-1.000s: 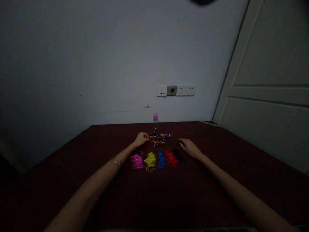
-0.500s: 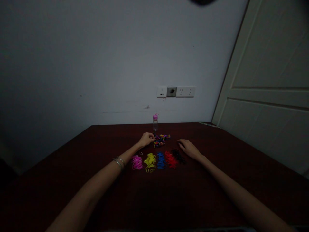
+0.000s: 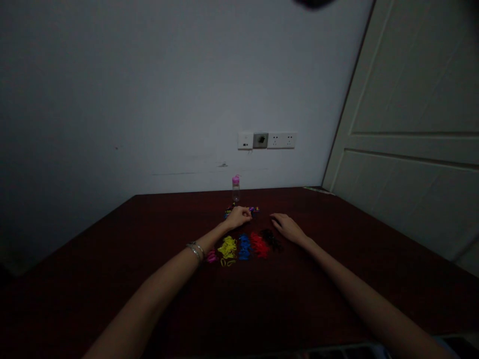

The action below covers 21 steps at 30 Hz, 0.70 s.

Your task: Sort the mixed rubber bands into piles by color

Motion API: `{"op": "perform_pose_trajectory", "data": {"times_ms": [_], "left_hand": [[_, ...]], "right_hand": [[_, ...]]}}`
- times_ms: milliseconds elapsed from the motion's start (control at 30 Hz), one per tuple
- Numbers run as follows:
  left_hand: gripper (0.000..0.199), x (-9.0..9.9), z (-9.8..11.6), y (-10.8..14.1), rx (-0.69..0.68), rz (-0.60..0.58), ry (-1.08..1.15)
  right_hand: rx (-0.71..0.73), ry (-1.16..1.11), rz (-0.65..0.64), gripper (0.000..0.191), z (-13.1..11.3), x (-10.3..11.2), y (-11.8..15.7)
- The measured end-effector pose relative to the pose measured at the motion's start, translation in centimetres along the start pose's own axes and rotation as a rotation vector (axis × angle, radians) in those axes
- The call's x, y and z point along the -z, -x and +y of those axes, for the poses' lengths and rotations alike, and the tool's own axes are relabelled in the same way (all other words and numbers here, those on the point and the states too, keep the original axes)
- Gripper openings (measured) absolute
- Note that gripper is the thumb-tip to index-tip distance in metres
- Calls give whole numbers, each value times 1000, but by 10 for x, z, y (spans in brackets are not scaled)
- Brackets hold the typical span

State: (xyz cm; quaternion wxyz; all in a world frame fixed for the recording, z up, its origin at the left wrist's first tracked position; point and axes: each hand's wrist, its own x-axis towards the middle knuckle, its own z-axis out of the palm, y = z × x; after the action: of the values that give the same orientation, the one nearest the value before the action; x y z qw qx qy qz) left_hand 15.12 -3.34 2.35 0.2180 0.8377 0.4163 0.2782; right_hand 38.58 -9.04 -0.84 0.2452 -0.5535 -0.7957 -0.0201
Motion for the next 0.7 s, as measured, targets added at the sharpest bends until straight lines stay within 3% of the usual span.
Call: {"op": "perform_pose_trajectory", "data": {"times_ms": [200, 533, 700], "left_hand": [[15, -1, 7, 0, -3, -36, 20], [17, -23, 30, 6, -89, -237, 75], [23, -19, 31, 5, -98, -242, 46]], "right_hand": [[11, 6, -2, 35, -2, 2, 1], [-1, 1, -3, 35, -2, 0, -1], [-1, -3, -8, 34, -2, 0, 0]]}}
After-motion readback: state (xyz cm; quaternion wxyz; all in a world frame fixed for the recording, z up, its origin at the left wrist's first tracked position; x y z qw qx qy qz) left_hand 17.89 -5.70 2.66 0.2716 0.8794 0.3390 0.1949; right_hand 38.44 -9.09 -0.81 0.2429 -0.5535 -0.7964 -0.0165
